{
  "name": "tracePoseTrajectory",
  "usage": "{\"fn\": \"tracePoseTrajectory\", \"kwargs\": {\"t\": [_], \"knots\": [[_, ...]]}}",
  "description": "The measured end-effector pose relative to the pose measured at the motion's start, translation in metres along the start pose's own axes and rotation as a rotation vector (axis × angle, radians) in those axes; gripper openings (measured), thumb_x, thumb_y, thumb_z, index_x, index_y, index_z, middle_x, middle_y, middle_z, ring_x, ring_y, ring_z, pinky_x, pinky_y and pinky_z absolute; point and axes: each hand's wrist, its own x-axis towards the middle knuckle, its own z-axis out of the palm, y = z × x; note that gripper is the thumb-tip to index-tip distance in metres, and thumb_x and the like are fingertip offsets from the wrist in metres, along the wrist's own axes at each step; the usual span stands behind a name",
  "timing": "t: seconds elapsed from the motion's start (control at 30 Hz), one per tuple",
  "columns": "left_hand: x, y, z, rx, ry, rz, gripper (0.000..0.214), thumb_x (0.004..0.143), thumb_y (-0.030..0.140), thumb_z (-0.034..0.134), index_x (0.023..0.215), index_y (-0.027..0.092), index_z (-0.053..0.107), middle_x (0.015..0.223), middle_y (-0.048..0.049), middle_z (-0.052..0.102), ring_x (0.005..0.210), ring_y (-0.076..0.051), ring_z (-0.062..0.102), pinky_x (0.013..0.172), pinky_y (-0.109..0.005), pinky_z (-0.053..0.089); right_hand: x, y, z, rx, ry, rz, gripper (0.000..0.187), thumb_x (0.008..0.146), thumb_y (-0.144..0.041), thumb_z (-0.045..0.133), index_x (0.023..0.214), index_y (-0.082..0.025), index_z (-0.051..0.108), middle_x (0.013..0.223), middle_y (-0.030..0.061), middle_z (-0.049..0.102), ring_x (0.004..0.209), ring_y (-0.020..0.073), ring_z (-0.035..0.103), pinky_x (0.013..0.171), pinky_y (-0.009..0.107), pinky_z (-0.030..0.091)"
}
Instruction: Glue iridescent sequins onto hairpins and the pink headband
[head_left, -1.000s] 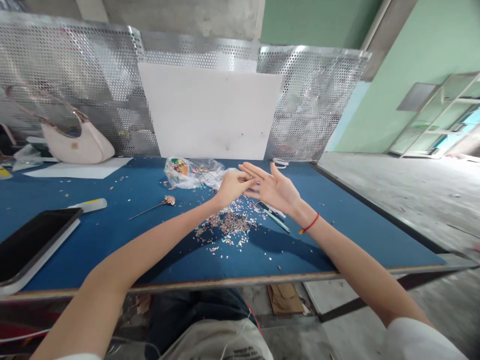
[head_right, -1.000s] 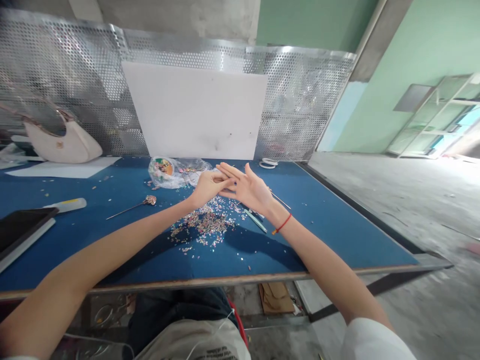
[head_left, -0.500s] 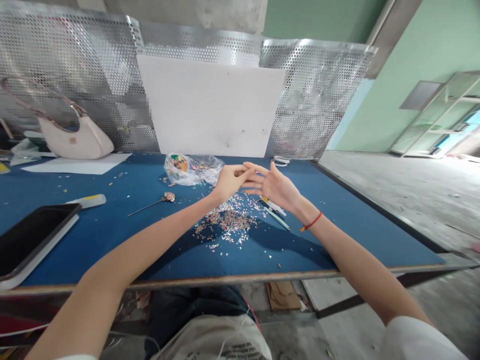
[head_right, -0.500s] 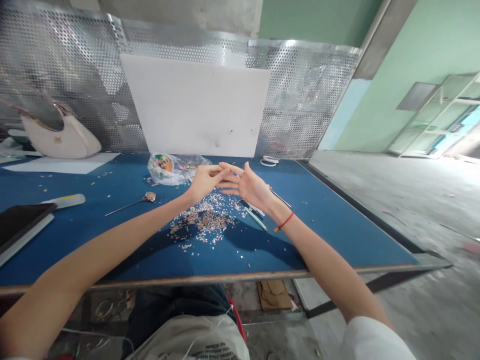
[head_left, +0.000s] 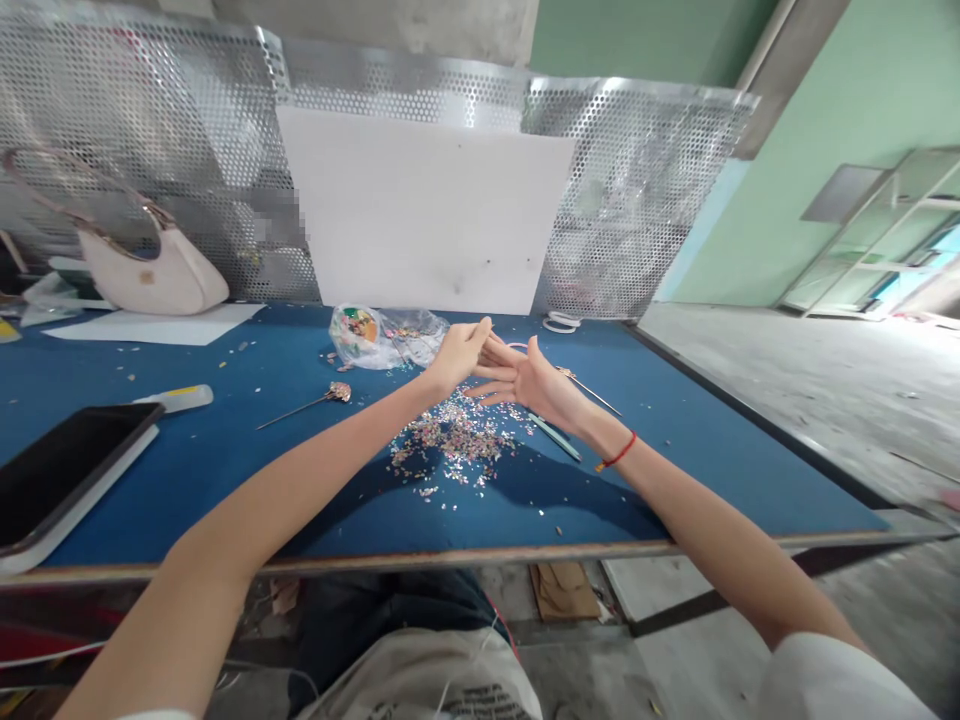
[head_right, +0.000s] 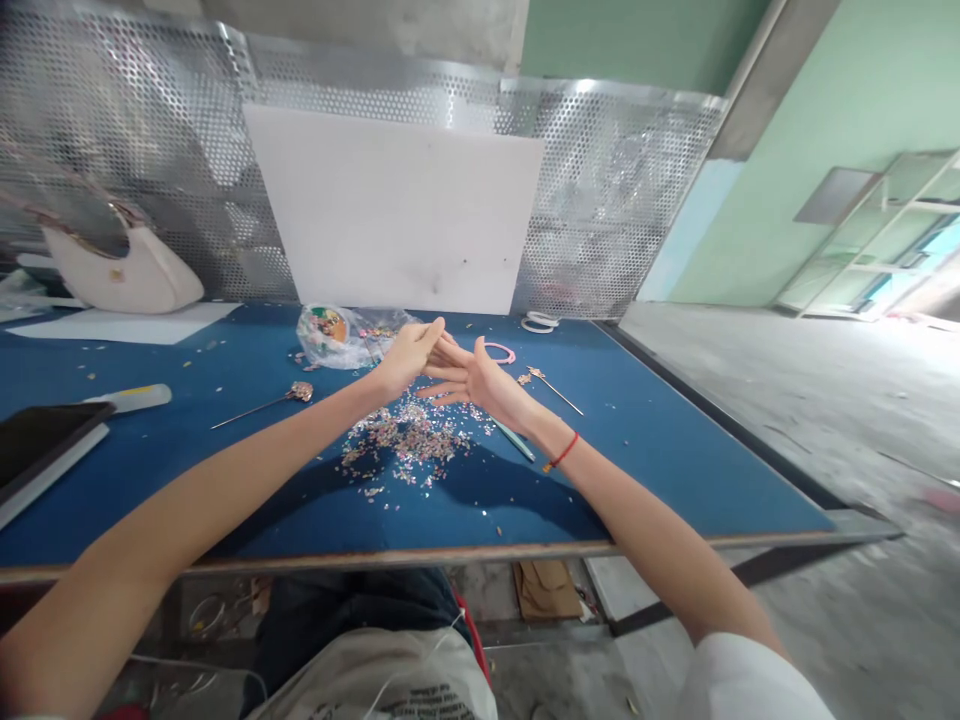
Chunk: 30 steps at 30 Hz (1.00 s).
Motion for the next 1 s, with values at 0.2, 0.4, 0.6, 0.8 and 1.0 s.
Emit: {"fn": "tracePoseTrajectory", "kwargs": {"t": [0.2,0.4,0.6,0.8,1.0], "knots": [[0.001,-0.001,-0.01,-0.351,-0.069,-0.209,0.027,0.087,0.033,0.058,0.069,0.016,0.07,0.081,-0.0096,0.074,0.08,-0.02,0.069,0.08,-0.035,0.054,-0.001,-0.003,-0.002,-0.033,0.131,-0.102,0.073,0.091,-0.07,0.02,0.127,-0.02,0.061,0.114,0.0132,0.07,0.106,0.0258,0.065,0.092,0.045,0.048],[0.001,-0.007,-0.008,-0.413,-0.138,-0.11,0.016,0.086,0.028,0.063,0.095,0.019,0.073,0.099,-0.0116,0.074,0.099,-0.024,0.068,0.093,-0.042,0.05,-0.003,-0.007,-0.011,-0.123,0.494,-0.238,0.042,0.085,-0.057,0.055,0.095,-0.02,0.072,0.085,0.0073,0.073,0.078,0.019,0.066,0.077,0.037,0.052],[-0.005,-0.004,0.004,-0.427,-0.251,-0.124,0.023,0.092,0.033,0.056,0.087,0.018,0.073,0.1,-0.0139,0.073,0.1,-0.025,0.068,0.091,-0.042,0.052,-0.005,0.0,-0.008,-0.804,0.767,-0.511,0.016,0.08,-0.038,0.069,0.091,-0.028,0.074,0.093,0.0046,0.07,0.085,0.0218,0.061,0.078,0.041,0.05],[-0.02,-0.004,0.024,-0.525,-0.348,-0.17,0.011,0.082,0.014,0.057,0.088,0.018,0.066,0.086,-0.0079,0.073,0.085,-0.019,0.069,0.086,-0.038,0.053,-0.008,-0.006,-0.005,-1.004,0.416,-0.667,0.018,0.09,-0.029,0.056,0.095,-0.031,0.074,0.103,0.0019,0.072,0.106,0.0232,0.06,0.095,0.043,0.045],[-0.028,0.003,0.034,-0.543,-0.474,-0.196,0.018,0.089,0.029,0.058,0.086,0.014,0.066,0.092,-0.0142,0.073,0.096,-0.025,0.068,0.092,-0.042,0.051,-0.008,-0.002,-0.01,-0.898,0.761,-0.542,0.033,0.094,-0.033,0.046,0.068,-0.022,0.063,0.064,0.0012,0.062,0.059,0.0149,0.055,0.061,0.032,0.045]]}}
